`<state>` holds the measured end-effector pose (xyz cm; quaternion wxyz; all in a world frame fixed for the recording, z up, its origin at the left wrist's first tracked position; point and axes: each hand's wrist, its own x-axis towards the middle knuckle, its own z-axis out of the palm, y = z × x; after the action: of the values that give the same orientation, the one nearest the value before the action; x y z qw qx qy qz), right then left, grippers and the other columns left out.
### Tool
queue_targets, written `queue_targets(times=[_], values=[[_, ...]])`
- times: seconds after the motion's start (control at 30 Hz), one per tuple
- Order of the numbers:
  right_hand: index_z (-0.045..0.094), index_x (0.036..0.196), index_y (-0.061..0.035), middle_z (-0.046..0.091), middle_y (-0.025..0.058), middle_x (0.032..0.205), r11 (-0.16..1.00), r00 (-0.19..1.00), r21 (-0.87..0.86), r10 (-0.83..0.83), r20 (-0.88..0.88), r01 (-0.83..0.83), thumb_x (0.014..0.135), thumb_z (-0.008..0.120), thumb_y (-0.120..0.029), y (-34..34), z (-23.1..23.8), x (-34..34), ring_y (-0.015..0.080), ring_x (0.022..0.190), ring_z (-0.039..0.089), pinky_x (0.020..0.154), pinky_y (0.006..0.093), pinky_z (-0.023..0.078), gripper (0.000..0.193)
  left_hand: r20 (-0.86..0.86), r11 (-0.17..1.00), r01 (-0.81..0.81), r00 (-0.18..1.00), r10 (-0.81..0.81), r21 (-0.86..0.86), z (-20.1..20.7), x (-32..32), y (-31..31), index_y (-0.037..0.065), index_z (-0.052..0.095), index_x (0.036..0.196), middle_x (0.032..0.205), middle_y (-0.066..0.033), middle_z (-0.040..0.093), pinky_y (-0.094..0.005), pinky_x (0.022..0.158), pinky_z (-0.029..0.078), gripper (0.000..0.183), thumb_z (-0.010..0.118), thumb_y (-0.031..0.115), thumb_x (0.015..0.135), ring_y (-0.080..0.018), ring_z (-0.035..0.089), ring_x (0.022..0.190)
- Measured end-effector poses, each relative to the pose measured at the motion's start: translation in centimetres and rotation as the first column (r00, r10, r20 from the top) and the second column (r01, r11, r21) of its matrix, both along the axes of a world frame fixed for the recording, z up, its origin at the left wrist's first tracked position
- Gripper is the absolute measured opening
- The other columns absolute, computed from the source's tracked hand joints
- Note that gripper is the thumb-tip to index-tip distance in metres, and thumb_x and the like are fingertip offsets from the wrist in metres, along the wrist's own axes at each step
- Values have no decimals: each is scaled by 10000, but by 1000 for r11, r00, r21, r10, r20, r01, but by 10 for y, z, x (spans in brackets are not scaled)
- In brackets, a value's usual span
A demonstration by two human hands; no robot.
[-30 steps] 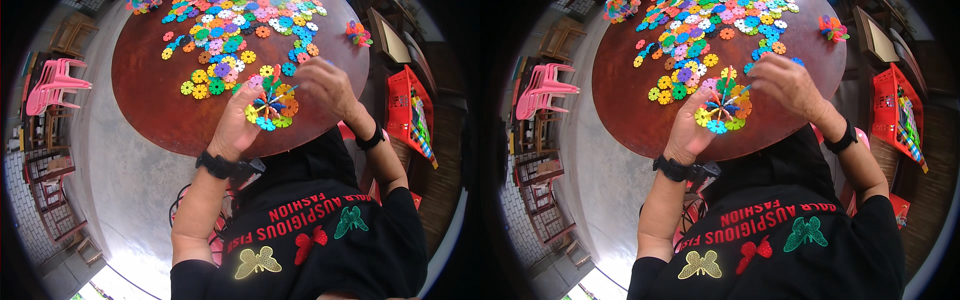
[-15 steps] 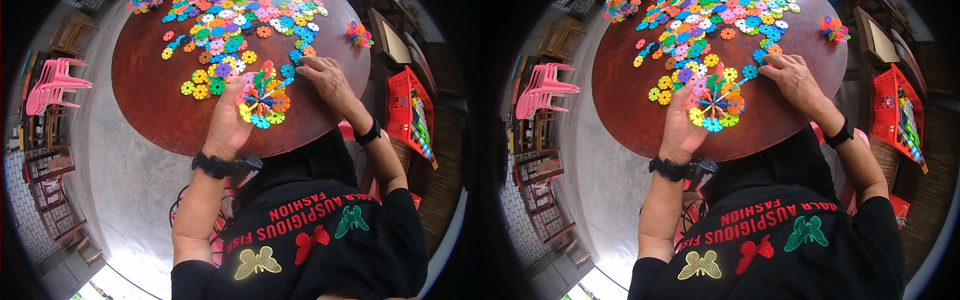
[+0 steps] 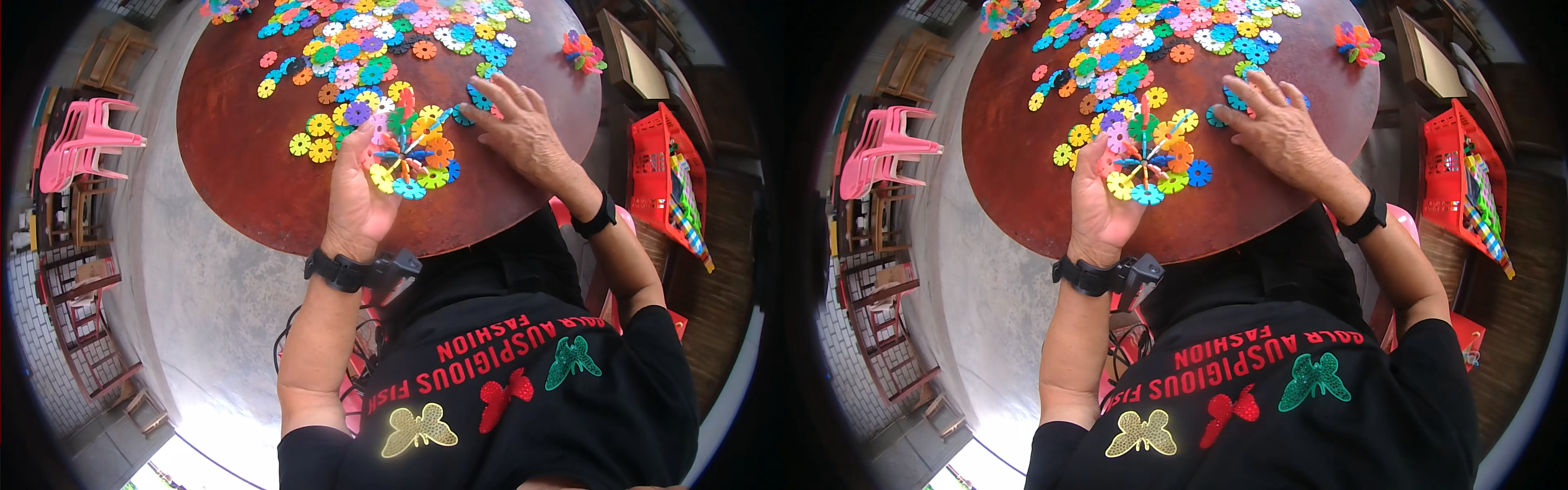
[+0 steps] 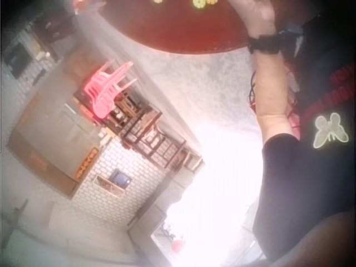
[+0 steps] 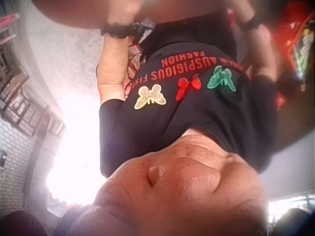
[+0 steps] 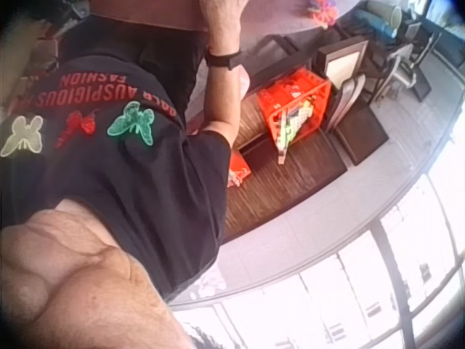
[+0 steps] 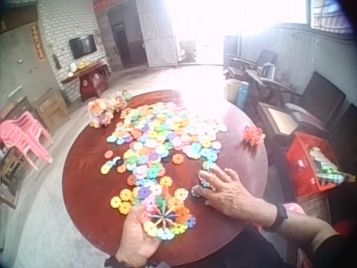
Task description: Assembling a spherical structure from colorful snowflake-shaped plastic toy pieces.
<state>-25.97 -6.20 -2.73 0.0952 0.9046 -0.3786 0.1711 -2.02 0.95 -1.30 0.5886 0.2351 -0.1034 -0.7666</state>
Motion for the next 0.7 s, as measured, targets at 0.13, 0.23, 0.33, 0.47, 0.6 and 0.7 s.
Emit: queue_targets(times=[0.13, 0.23, 0.33, 0.47, 0.6, 0.7], values=[[616, 1091, -170, 491, 34, 1271, 995, 995, 33, 99, -22, -98, 801, 628, -175, 8, 6, 4, 232, 1251, 415, 997, 454, 326, 290, 11, 1000, -21, 1000, 21, 7, 1, 0, 1, 54, 532, 1156, 1035, -96, 636, -396, 770, 514, 342, 528, 297, 916, -240, 615, 934], [589, 954, -84, 573, 46, 1043, 954, 967, 158, 250, 43, -254, 784, 542, -99, 14, 11, 4, 223, 1035, 541, 901, 369, 404, 178, -63, 1000, -26, 998, 26, 2, 1, -1, -1, 48, 527, 1165, 1043, -97, 637, -401, 774, 517, 350, 534, 291, 914, -238, 619, 935], [577, 975, -74, 559, 77, 1016, 913, 949, 258, 298, 107, -316, 775, 581, -68, 14, 10, 3, 257, 1003, 553, 854, 369, 446, 199, 50, 986, -135, 990, 131, 98, 7, -7, -1, 84, 561, 1097, 985, -35, 631, -362, 674, 531, 275, 614, 238, 876, -179, 614, 868], [562, 1007, -67, 544, 102, 992, 913, 974, 354, 151, 169, -203, 754, 633, -38, 20, 13, 8, 287, 981, 557, 819, 380, 476, 265, 47, 994, -98, 994, 96, 41, 5, -1, 1, 92, 569, 1081, 982, -29, 630, -359, 705, 532, 255, 631, 219, 868, -180, 618, 891], [544, 1038, -65, 530, 113, 1007, 878, 975, 443, 101, 197, -181, 739, 674, -41, 19, 13, 4, 312, 963, 561, 827, 397, 481, 328, 59, 992, -122, 991, 120, 40, 4, -4, 1, 101, 577, 1068, 987, -25, 628, -355, 709, 531, 247, 650, 214, 861, -177, 617, 896], [540, 1044, -59, 525, 116, 1010, 857, 979, 489, 74, 190, -159, 743, 669, -47, 18, 15, 3, 323, 953, 564, 825, 401, 480, 327, 73, 987, -146, 987, 142, 60, 8, -7, 1, 104, 578, 1069, 991, -21, 626, -354, 706, 531, 247, 653, 211, 861, -176, 616, 895]])
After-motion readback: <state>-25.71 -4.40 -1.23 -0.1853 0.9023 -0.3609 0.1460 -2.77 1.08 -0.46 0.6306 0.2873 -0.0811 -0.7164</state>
